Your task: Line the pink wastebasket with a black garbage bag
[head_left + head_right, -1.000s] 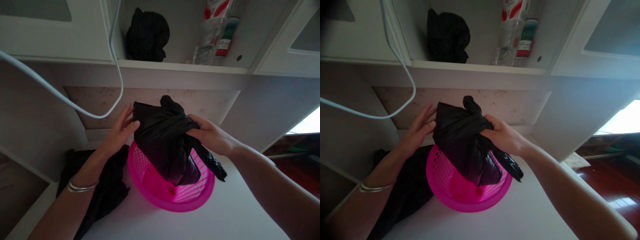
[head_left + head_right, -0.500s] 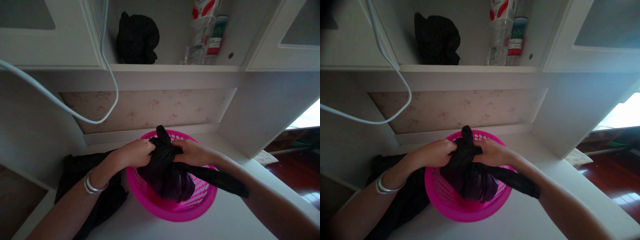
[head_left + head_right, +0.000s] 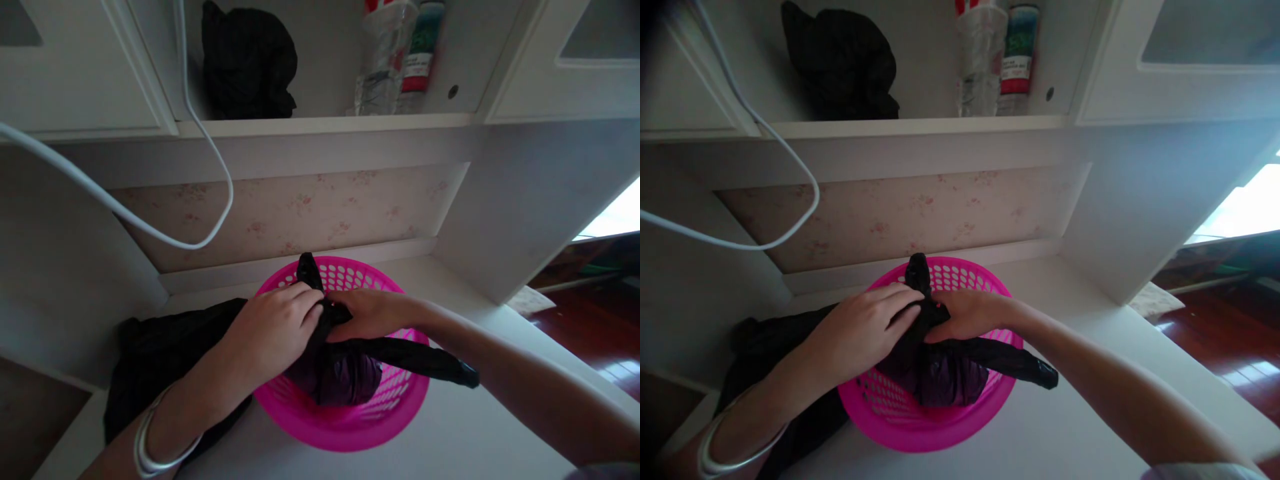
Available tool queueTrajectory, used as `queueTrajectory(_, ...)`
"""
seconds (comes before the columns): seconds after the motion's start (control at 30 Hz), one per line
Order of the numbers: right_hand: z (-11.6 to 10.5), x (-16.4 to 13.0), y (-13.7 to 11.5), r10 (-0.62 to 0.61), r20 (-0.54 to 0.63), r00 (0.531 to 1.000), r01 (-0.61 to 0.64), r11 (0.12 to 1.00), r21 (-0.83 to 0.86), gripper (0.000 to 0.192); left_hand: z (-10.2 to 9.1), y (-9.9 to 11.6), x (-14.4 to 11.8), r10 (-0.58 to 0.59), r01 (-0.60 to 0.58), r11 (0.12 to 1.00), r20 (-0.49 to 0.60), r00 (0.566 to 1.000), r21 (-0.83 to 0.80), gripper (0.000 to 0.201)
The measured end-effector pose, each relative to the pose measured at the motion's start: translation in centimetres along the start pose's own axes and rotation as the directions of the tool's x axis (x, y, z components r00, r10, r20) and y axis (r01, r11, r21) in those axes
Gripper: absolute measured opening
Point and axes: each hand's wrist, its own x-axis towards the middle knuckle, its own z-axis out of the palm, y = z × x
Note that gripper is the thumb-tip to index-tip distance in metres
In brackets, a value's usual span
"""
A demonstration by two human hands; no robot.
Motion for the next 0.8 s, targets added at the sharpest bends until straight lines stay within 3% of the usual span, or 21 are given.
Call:
queueTrajectory(0.07, -0.2, -0.1, 0.1, -0.074, 0.058, 0.996, 0.069, 0.995, 0.076, 0.058, 1.1, -0.1, 0.1, 0.068, -0.07, 0.994, -0.028, 0.997, -0.088, 0.032)
queueTrajectory(0.13, -0.4, -0.3, 0.3, -0.122, 0.111, 0.986, 0.103, 0.981, 0.166, 0.062, 1.9, -0.6, 0.2, 0.07, -0.068, 0.993, 0.015, 0.997, -0.099, 0.033)
queueTrajectory(0.27, -0.5, -0.6, 1.0, -0.094, 0.141, 0.986, 0.055, 0.964, 0.259, 0.073, 2.4, -1.6, 0.2, 0.023, -0.002, 0.991, 0.153, 0.988, -0.133, 0.024)
queueTrajectory(0.33, -0.4, -0.8, 1.3, -0.048, 0.144, 0.988, 0.008, 0.964, 0.266, 0.066, 2.4, -1.9, 0.0, 0.029, -0.001, 0.986, 0.163, 0.986, -0.168, 0.025)
queueTrajectory(0.43, -0.5, -1.1, 1.6, 0.04, 0.119, 0.992, -0.064, 0.977, 0.201, 0.054, 2.2, -2.6, -0.4, 0.044, -0.022, 0.985, 0.127, 0.991, -0.17, 0.028)
queueTrajectory(0.57, -1.4, -2.0, 1.9, 0.098, 0.045, 0.994, -0.103, 0.989, 0.102, 0.055, 1.3, -4.7, -1.0, 0.0, 0.009, 0.988, 0.057, 0.998, -0.153, 0.033)
queueTrajectory(0.7, -2.2, -3.0, 1.9, 0.07, -0.04, 0.997, -0.075, 0.988, -0.134, 0.019, 0.2, -6.8, -2.2, -0.089, 0.084, 0.979, -0.018, 0.996, -0.184, 0.028)
queueTrajectory(0.8, -1.9, -3.1, 1.8, 0.034, -0.161, 0.986, -0.073, 0.966, -0.248, 0.006, -0.1, -6.7, -3.0, -0.099, 0.078, 0.959, -0.064, 0.993, -0.273, 0.025)
